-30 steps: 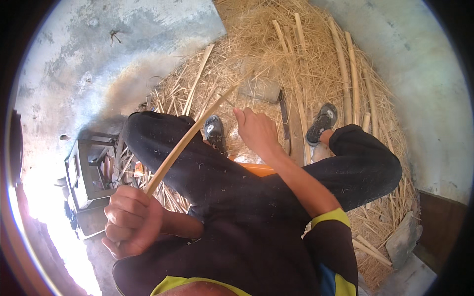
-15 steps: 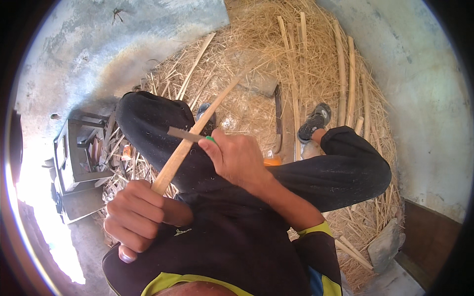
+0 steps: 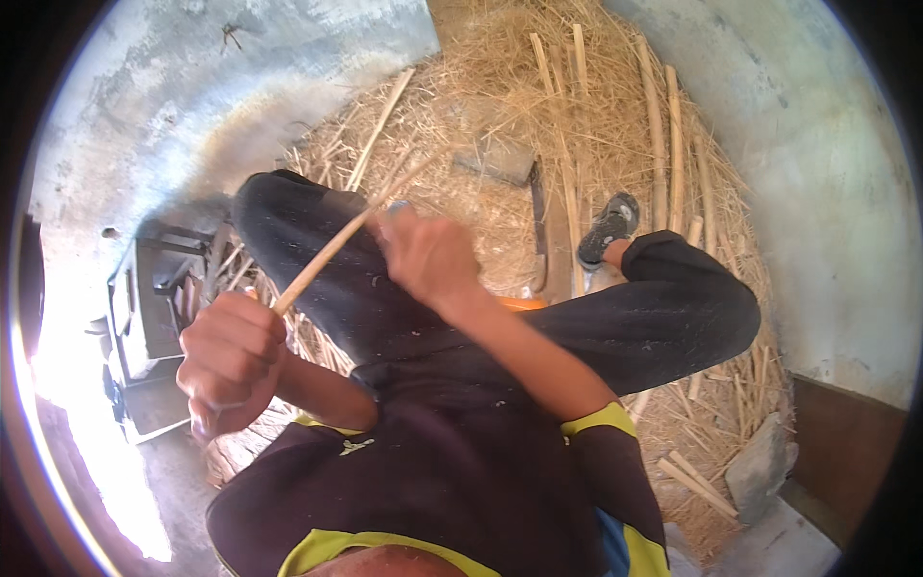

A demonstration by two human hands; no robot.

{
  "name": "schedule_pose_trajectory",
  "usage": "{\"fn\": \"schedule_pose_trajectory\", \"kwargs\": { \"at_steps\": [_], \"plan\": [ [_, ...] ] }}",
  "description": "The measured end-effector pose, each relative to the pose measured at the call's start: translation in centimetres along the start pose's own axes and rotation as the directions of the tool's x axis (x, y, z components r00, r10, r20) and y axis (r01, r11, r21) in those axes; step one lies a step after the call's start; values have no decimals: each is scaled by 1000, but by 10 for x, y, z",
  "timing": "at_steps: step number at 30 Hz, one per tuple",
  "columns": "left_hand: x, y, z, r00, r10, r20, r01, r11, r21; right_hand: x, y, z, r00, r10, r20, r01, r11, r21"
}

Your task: The person sits on a straw-covered floor and uses a knife to split a long bamboo strip into thinner pieces. They hold the bamboo with one hand and carefully shave or split it with the other, producing thin slivers that fall onto the floor.

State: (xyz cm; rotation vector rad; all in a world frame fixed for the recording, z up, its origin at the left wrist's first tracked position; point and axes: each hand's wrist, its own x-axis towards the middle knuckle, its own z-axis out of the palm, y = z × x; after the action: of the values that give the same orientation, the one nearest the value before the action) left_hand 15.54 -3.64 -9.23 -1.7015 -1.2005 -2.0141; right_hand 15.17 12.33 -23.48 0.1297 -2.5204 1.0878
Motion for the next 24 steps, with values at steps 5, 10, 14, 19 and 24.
{"fn": "schedule_pose_trajectory", "kwargs": {
  "at_steps": [5,10,14,19,24],
  "plan": [
    [-7,-10,-2,998,66,7,-66,998,-13,22,90,-14,932,348,103,-339,936,-95],
    [-8,-9,11,912,80,-402,-14,986,165,-7,-34,-64,916,214,340,-331,881,338],
    [-1,-9,25,726,78,-683,109,968,227,-9,-70,-62,954,9,299,-143,892,430],
    [0,-10,40,682,101,-725,150,950,273,-1,-47,-42,961,84,262,-120,985,125],
    [-2,-13,39,705,98,-702,109,964,244,-5,-73,-64,955,-100,280,39,976,215]
  ]
}}
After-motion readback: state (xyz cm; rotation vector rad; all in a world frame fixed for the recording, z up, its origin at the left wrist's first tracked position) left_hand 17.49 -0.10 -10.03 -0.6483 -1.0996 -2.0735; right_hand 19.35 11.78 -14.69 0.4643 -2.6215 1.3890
